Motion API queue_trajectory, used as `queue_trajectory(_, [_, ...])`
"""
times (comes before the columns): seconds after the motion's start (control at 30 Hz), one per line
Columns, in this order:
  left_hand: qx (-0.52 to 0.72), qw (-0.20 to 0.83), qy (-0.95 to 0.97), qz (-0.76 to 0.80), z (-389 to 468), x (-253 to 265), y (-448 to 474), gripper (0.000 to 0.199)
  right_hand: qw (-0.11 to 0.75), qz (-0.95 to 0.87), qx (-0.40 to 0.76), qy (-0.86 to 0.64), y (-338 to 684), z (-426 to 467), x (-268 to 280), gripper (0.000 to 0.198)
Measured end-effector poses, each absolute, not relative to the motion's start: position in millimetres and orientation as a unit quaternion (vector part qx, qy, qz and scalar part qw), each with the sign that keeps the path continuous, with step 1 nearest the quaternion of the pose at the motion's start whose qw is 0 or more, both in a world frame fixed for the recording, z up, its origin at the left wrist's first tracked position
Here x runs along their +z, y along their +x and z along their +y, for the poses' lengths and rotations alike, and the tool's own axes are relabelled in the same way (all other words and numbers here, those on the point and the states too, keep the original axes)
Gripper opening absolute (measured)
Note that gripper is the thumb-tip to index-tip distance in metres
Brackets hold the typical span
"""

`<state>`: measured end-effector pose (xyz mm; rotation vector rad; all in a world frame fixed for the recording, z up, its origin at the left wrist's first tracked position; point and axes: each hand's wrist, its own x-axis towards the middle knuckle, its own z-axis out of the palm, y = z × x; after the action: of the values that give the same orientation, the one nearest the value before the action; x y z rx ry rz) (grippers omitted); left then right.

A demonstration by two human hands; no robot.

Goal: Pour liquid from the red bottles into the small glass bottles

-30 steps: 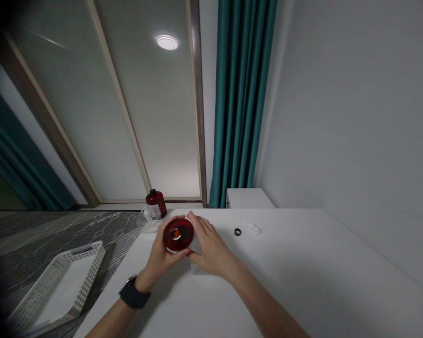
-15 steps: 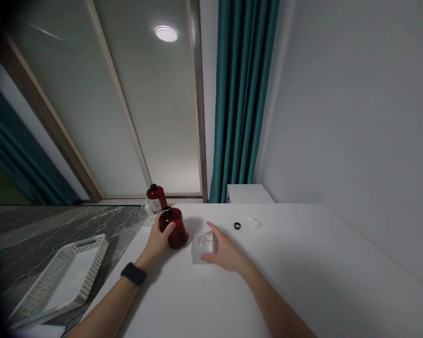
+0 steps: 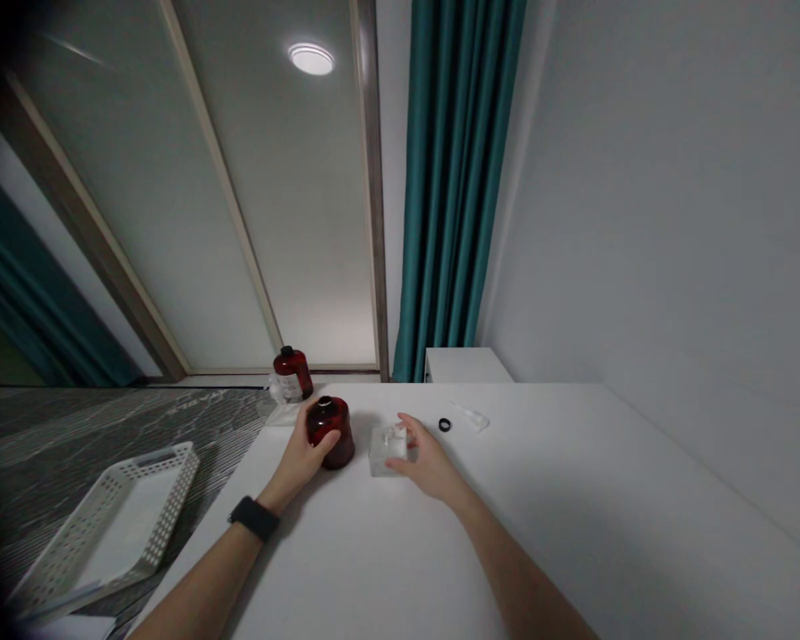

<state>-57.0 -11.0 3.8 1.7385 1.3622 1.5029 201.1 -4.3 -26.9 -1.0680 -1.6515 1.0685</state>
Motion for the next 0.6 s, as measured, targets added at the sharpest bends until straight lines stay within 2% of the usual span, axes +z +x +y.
queue_trajectory(0.13, [0.524,0.233,0.658,0.489,-11.6,1.6,-56.4,0.076,0.424,-0.682,0.406,-0.437,202.2,-6.8,-28.4,0.084])
queue_trajectory(0.27, [0.513,0.236,0.667,0.487,-11.6,-0.7,-55.6,0.073,0.393,-0.711,0.39,-0.434,204.5,-9.1,-25.7,0.091])
queue_trajectory(0.6, [0.433,0.165,0.761,0.454,-15.7,19.9,-62.3,0.073,0.386,-0.725,0.354,-0.447,201.8,-12.1,-19.2,0.079])
